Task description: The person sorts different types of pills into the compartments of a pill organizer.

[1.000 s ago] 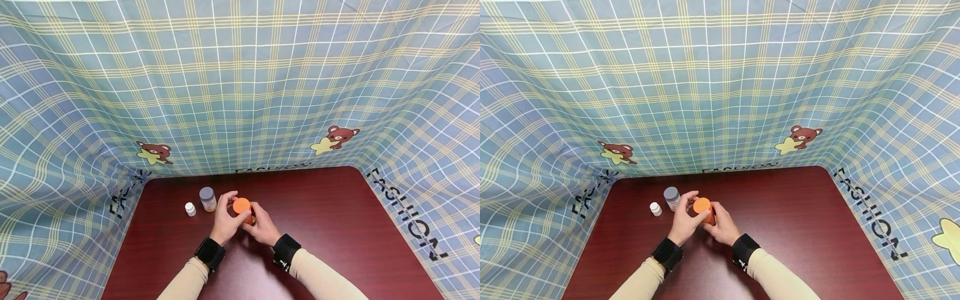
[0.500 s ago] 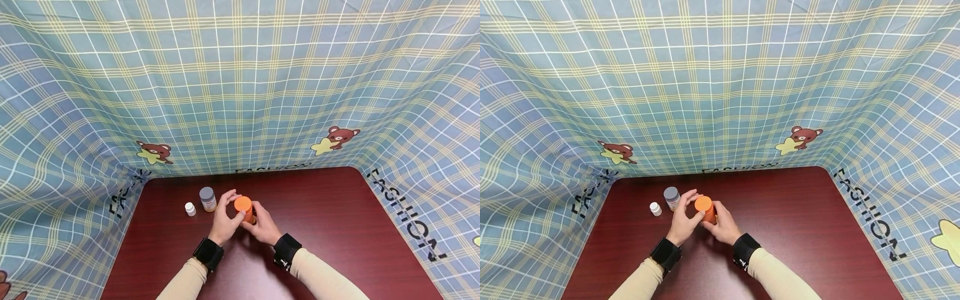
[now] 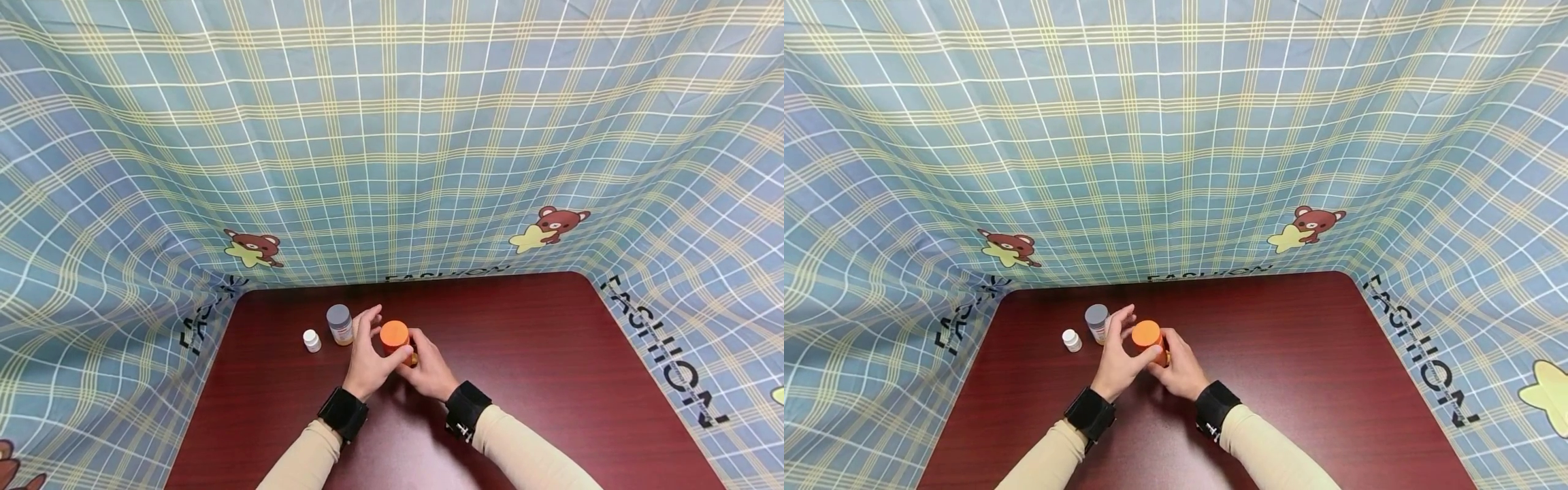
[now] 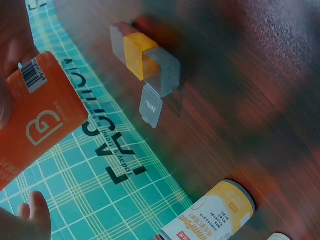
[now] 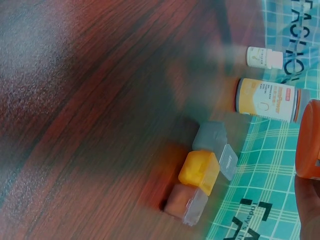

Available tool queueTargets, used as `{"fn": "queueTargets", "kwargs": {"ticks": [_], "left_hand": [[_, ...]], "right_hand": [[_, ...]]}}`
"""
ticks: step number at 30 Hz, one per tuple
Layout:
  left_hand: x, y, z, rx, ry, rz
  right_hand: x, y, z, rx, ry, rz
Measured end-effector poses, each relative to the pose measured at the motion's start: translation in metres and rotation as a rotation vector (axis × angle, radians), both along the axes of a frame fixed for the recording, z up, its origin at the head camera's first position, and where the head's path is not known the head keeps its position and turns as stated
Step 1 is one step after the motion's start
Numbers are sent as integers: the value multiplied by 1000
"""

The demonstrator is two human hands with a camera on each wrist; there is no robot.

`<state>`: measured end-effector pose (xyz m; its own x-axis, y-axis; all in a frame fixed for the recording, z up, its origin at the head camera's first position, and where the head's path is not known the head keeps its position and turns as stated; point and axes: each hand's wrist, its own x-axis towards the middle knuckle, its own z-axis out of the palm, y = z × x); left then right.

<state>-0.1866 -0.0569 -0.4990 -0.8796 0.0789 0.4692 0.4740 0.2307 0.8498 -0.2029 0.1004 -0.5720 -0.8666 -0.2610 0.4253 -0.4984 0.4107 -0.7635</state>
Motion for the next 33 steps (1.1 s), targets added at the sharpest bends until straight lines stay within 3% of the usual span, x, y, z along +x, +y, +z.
{"fn": "queueTargets", "kwargs": {"ticks": [2, 4, 6, 9, 17, 20, 25, 28, 33], "left_hand": [[-1, -2, -1, 16, 11, -56], [4, -2, 10, 44, -3, -118], [4, -3, 10, 35, -24, -146], [5, -3, 11, 29, -44, -133], [6, 1, 11, 9, -74, -15], [6, 1, 11, 13, -94, -35], [5, -2, 9, 69, -98, -151], [6, -4, 7, 83, -76, -189], [8, -4, 6, 78, -61, -129]], "right_hand": [[0, 0, 0, 1, -5, -6], [0, 1, 1, 2, -2, -14], [0, 1, 1, 4, -1, -20], [0, 1, 1, 7, 7, -20], [1, 0, 0, -6, 37, 15], [1, 0, 0, 2, 40, 8], [2, 1, 1, 1, 2, -7], [3, 2, 1, 10, -15, -9], [4, 2, 0, 20, -2, -11]]}}
